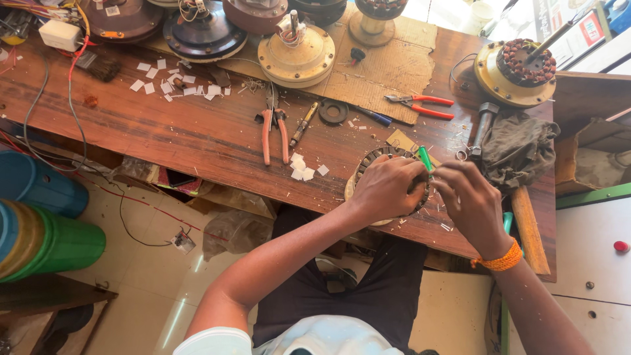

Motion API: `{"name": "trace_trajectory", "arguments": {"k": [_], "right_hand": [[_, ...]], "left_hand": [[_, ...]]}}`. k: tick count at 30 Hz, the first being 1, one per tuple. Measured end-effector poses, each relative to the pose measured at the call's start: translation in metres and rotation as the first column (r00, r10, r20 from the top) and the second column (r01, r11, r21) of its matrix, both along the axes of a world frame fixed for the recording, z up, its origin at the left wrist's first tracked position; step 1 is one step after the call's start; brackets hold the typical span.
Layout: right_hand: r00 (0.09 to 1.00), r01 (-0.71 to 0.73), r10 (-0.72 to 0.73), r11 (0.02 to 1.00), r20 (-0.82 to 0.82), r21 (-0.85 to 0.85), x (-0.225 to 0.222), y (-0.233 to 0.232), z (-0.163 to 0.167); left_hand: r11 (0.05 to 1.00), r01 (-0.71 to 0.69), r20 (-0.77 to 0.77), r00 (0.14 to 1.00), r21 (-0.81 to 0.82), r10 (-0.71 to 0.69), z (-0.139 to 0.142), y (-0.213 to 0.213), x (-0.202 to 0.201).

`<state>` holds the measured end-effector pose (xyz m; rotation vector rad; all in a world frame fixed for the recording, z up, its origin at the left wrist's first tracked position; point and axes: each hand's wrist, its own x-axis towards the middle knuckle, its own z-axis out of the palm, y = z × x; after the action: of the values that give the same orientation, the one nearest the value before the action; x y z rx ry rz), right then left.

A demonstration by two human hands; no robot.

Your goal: The person works on an electric motor stator at a workbench, inserting small white insulation strips into the slots between the copper windings and trimming excess wire ends with scissors. They rotate the stator to reach different slots, then hold it up and continue fitting material around the windings by hand.

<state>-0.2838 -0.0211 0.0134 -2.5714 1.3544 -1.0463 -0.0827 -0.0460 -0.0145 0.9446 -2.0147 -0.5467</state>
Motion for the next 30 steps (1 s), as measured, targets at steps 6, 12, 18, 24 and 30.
{"name": "trace_trajectory", "arguments": {"k": [6, 12, 18, 24, 30], "right_hand": [[0.985, -0.095, 0.062, 0.975, -0.163, -0.201, -0.002, 0.002, 0.0], [0.814, -0.246, -0.271, 0.64, 0.514, 0.727, -0.02, -0.01, -0.031], [0.961, 0.016, -0.143, 0.884, 0.237, 0.468, -0.013, -0.001, -0.018], [0.991, -0.071, 0.049, 0.981, -0.128, -0.179, 0.004, 0.004, 0.009], [0.964, -0.17, 0.116, 0.96, -0.241, -0.221, -0.002, 0.002, 0.012]], "left_hand": [[1.0, 0.016, -0.028, 0.999, 0.022, -0.015, 0.002, 0.001, 0.002], [0.995, 0.05, -0.015, 0.999, -0.088, -0.051, 0.007, 0.006, 0.005], [0.997, 0.029, -0.011, 0.999, -0.077, -0.03, 0.006, 0.005, 0.004], [0.999, 0.032, 0.045, 0.999, -0.034, -0.031, 0.003, 0.003, 0.004], [0.999, 0.044, -0.038, 0.998, 0.022, -0.043, 0.001, 0.002, 0.004]]}}
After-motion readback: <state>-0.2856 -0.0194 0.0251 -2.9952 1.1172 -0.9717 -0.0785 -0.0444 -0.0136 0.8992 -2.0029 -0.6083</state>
